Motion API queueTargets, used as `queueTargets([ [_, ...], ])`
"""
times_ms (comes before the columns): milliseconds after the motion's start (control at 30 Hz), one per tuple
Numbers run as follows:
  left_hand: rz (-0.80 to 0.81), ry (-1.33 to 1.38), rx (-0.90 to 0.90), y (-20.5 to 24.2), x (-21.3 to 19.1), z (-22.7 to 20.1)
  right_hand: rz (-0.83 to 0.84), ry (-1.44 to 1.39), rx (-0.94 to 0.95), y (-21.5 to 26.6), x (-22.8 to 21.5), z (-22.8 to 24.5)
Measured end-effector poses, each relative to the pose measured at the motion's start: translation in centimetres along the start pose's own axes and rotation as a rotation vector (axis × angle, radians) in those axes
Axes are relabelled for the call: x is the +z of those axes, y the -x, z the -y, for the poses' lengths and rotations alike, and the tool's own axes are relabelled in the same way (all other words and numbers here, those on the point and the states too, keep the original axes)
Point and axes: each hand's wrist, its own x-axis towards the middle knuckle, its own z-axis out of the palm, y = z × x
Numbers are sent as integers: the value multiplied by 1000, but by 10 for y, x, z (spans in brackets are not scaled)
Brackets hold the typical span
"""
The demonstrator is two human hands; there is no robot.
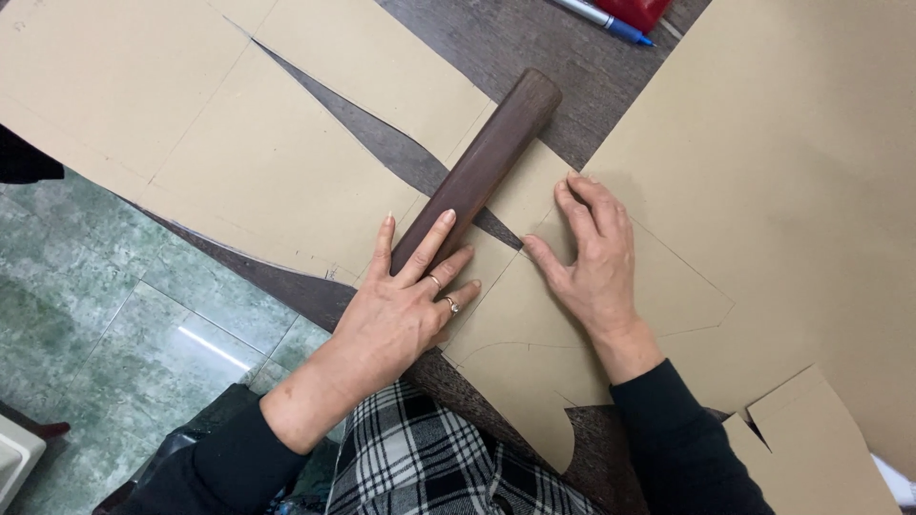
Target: The person draws a pattern on a large sheet of cardboard using a blue marker and a wooden roller as a guide. They then use scissors to cut along the drawn lines to separate the pattern from the main sheet. Finally, the person uses the wooden roller to press down on the cut cardboard pieces.
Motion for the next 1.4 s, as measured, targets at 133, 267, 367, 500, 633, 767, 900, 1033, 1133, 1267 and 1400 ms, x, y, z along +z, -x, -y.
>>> queueTargets([
  [133,-16,4,3,1,5,2,-17,15,21,-1,3,8],
  [267,-202,16,-46,8,13,6,-30,46,19,1,8,8],
  [367,-280,40,-179,7,14,8,-32,57,28,2,7,6],
  [500,-241,75,-229,4,8,8,-32,51,32,1,7,8],
  [633,-253,88,-234,4,4,11,-36,47,26,2,8,7],
  [767,-300,47,-231,5,4,12,-37,46,28,3,8,6],
  [900,-328,49,-233,7,4,9,-32,51,25,3,8,7],
  [1033,-444,78,-190,13,8,18,-32,34,27,2,7,9],
  [1133,-572,206,-212,16,14,39,-28,61,20,3,9,5],
  [1267,-571,202,-319,24,19,51,-14,59,16,5,10,5],
  [1400,-563,100,-309,28,13,65,-5,62,18,5,8,5],
])
